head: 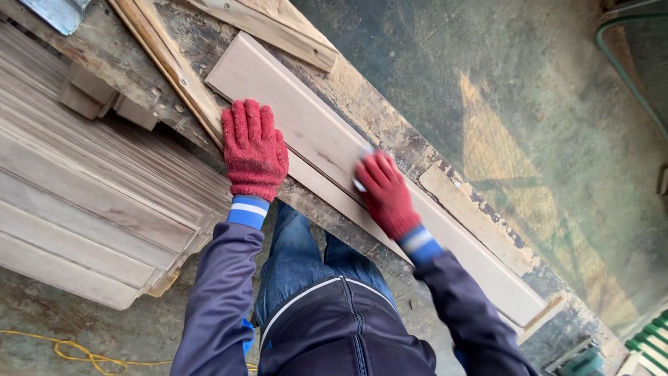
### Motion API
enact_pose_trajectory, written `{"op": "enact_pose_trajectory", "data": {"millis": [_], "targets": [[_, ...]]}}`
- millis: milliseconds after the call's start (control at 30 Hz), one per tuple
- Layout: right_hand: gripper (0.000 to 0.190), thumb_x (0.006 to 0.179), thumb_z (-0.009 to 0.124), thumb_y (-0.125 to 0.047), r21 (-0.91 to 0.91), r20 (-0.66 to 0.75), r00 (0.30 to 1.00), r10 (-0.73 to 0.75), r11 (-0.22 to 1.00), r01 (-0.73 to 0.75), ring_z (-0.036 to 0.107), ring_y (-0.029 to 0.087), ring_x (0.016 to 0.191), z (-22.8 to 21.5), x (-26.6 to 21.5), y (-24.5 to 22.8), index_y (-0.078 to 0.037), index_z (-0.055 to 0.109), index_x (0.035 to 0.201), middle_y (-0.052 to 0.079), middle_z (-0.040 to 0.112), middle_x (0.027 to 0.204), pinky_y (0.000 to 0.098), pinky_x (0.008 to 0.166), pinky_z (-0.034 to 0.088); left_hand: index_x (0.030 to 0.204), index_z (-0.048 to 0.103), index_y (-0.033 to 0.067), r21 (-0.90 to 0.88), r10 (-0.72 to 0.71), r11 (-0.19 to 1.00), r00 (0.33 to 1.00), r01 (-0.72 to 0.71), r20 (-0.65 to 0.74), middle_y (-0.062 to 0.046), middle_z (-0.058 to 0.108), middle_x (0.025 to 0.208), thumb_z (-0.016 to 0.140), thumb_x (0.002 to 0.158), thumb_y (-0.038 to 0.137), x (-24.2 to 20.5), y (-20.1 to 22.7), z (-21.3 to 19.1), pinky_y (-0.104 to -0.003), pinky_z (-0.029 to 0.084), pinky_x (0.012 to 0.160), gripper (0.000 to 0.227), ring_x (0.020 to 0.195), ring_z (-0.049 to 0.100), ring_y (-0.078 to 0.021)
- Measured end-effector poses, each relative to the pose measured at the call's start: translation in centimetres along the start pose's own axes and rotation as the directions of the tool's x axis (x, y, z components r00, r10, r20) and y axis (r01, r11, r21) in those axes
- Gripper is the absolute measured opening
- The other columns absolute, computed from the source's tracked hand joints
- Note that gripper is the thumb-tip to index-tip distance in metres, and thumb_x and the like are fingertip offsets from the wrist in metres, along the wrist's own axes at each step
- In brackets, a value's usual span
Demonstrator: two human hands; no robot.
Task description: The recorder sands a wooden plank manually with sandpaper and then using an electric orbital sander.
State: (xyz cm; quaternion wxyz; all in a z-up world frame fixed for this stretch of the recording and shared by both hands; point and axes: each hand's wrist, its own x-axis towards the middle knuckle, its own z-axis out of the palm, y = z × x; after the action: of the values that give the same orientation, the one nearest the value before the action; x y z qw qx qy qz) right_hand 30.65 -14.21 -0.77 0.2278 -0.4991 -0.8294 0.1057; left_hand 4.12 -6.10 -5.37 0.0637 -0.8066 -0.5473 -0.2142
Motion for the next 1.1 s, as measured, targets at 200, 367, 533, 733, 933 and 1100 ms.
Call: {"op": "enact_pose_trajectory", "data": {"millis": [200,367,533,733,933,1100], "targets": [[0.028,0.094,0.065,-0.025,-0.132,0.19,0.955,0.228,0.97,-0.206,0.061,0.044,0.115,-5.1,-7.9,-2.0,-0.007,0.063,0.114,0.016,0.064,0.115,0.059,0.099,0.053,0.124,0.068,-0.0058,-0.006,0.002,1.0,1.0,-0.002,-0.028,-0.031,0.061,0.129,0.067,0.091,0.018,0.7,0.1,-0.4,-0.064,0.043,0.11,0.041,0.128,0.055,-0.0503],[0.029,0.104,0.057,-0.031,0.038,-0.007,0.997,0.071,0.997,-0.07,0.061,0.047,0.105,1.5,4.1,-1.2,-0.005,0.065,0.11,0.02,0.065,0.11,0.0617,0.098,0.052,0.123,0.068,-0.0066,-0.006,0.006,1.0,1.0,-0.007,-0.03,-0.032,0.06,0.128,0.065,0.093,0.018,0.4,0.2,-0.3,-0.065,0.045,0.109,0.039,0.127,0.055,-0.0506],[0.037,0.105,0.054,-0.038,-0.031,-0.082,0.997,-0.006,1.0,0.003,0.06,0.044,0.119,8.0,10.8,-1.0,-0.007,0.066,0.121,0.018,0.066,0.122,0.0581,0.104,0.049,0.127,0.066,-0.0064,0.009,0.013,1.0,1.0,-0.013,-0.028,-0.032,0.059,0.131,0.06,0.097,0.018,-0.1,0.0,0.3,-0.066,0.043,0.11,0.039,0.129,0.053,-0.0499],[0.034,0.1,0.067,-0.03,-0.105,0.017,0.999,0.031,0.994,-0.029,0.059,0.043,0.126,0.9,-0.4,-1.8,-0.01,0.067,0.128,0.016,0.066,0.131,0.0559,0.106,0.047,0.125,0.072,0.0018,-0.111,-0.002,0.994,0.999,0.006,0.039,-0.021,0.066,0.131,0.066,0.098,0.025,1.9,-3.0,-0.8,-0.073,0.026,0.116,0.037,0.132,0.054,-0.0381],[0.047,0.078,0.077,-0.02,-0.256,0.285,0.928,0.238,0.953,-0.165,0.061,0.036,0.124,-4.9,-9.6,-3.6,-0.013,0.063,0.122,0.009,0.066,0.125,0.0531,0.109,0.05,0.102,0.078,0.0188,0.016,-0.15,0.988,0.977,0.155,-0.153,-0.011,0.061,0.132,0.089,0.073,0.022,4.2,-10.9,3.9,-0.064,0.037,0.106,0.031,0.128,0.05,-0.0369],[0.03,0.103,0.05,-0.025,-0.062,0.06,0.991,0.116,0.992,-0.112,0.061,0.043,0.115,1.3,0.3,-3.6,-0.008,0.066,0.122,0.017,0.065,0.121,0.0583,0.099,0.051,0.101,0.074,0.0098,-0.204,-0.205,0.965,0.958,0.165,-0.198,-0.016,0.062,0.14,0.072,0.093,0.016,3.8,-10.1,4.6,-0.069,0.03,0.112,0.01,0.136,0.05,-0.0399]]}}
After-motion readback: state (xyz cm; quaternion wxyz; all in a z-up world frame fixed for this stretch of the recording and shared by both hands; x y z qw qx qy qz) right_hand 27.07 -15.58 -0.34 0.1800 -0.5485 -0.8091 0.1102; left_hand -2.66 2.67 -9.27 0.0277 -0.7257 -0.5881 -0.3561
